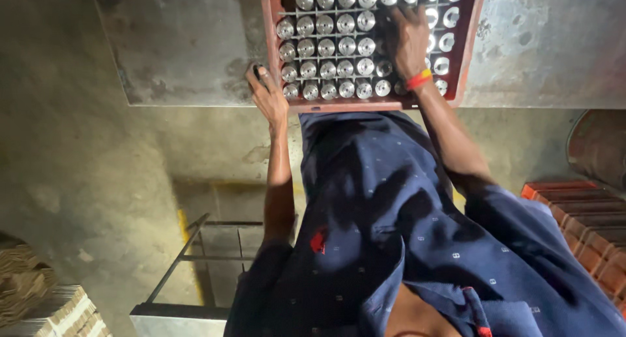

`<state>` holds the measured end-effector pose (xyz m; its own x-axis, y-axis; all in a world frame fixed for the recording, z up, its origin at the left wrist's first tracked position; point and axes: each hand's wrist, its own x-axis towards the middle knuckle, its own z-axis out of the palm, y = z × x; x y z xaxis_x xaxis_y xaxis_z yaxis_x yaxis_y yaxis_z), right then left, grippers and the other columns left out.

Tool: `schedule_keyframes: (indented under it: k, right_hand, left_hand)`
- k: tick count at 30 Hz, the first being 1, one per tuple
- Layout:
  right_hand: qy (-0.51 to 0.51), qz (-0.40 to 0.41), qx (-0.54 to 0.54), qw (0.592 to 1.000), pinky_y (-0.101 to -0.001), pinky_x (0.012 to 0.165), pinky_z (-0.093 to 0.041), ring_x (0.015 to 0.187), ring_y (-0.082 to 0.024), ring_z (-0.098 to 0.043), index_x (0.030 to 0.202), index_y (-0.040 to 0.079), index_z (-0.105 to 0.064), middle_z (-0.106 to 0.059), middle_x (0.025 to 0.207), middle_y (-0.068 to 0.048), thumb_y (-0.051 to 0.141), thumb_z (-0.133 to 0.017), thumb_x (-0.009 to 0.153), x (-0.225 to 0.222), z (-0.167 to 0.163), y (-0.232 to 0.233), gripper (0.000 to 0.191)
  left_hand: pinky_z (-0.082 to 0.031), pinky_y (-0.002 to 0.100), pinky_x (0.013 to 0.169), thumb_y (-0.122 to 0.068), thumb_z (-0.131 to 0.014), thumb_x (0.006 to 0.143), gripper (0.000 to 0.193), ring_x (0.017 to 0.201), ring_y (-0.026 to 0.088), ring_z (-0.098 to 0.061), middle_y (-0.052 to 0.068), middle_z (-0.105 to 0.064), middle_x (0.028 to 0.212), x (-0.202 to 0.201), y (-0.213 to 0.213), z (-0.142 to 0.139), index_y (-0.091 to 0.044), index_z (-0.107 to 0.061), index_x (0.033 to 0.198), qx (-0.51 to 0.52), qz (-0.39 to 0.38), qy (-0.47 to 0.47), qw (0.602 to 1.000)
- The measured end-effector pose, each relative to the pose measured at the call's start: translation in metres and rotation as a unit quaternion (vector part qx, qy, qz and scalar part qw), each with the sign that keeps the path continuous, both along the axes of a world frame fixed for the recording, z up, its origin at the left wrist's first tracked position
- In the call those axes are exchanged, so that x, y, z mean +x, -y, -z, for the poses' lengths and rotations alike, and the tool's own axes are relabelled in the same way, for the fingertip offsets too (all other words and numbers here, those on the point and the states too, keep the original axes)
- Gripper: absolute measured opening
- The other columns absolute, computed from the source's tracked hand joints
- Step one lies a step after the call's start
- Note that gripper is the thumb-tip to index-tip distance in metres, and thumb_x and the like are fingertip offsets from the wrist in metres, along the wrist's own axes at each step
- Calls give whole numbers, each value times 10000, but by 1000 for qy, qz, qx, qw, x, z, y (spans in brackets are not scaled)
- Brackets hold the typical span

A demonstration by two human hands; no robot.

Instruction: The person repeatedly picks small cylindrical metal parts from a red tray and places them into a grid of circular indentations on a metal surface. The person uses both hands to handle and position the parts, working systematically across the grid.

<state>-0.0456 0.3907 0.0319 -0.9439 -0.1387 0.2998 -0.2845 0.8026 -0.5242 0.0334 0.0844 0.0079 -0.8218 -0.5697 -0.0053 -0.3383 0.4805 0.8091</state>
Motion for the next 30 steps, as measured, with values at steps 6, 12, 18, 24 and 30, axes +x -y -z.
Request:
schedule_keyframes:
  k: [6, 12, 18, 24, 30]
  right_hand:
    - [30, -8, -12, 999, -486, 803, -444, 868, -392, -593, 998, 31, -686, -718, 925, -164, 159, -802, 979, -4, 11, -2, 174]
    - [76, -41, -114, 990, -438, 781, -499, 882, -332, -642, 1149, 38, -750, -691, 990, -131, 204, -890, 991, 4, -2, -52, 268]
    - [182, 167, -679, 692, -429, 778, -537, 908, -328, -668, 1224, 20, -676, -662, 1105, -184, 175, -816, 966, 29, 11, -71, 332]
    - [135, 82, -282, 946, -453, 847, -545, 979, -391, -678, 1333, -3, -581, -630, 1224, -285, 89, -714, 958, 53, 30, -21, 409]
    - [48, -26, -59, 997, -467, 870, -531, 1032, -447, -628, 1272, -27, -631, -664, 1144, -290, 81, -708, 660, 66, 18, -30, 626]
  left_hand:
    - [-471, 522, 979, -432, -452, 1104, 496, 1178, 481, -613, 291, -636, 1283, 0, -1, 1, -8, -540, 1347, 1, 1, -21, 1000]
    - [-474, 512, 981, -429, -458, 1098, 503, 1177, 479, -615, 288, -645, 1276, 1, 0, 7, -5, -550, 1354, -5, -9, -18, 1000]
    - [-471, 510, 1002, -416, -452, 1107, 508, 1193, 478, -611, 298, -630, 1294, 4, 3, 10, 9, -535, 1372, 8, -19, -26, 999]
    - [-467, 511, 1000, -403, -449, 1107, 498, 1195, 477, -606, 293, -631, 1295, 3, 3, 10, 10, -540, 1370, 15, -22, -14, 1000]
    - [-478, 505, 1016, -390, -449, 1118, 460, 1200, 460, -620, 274, -641, 1300, 5, 4, 15, -4, -554, 1345, 22, -9, -32, 999]
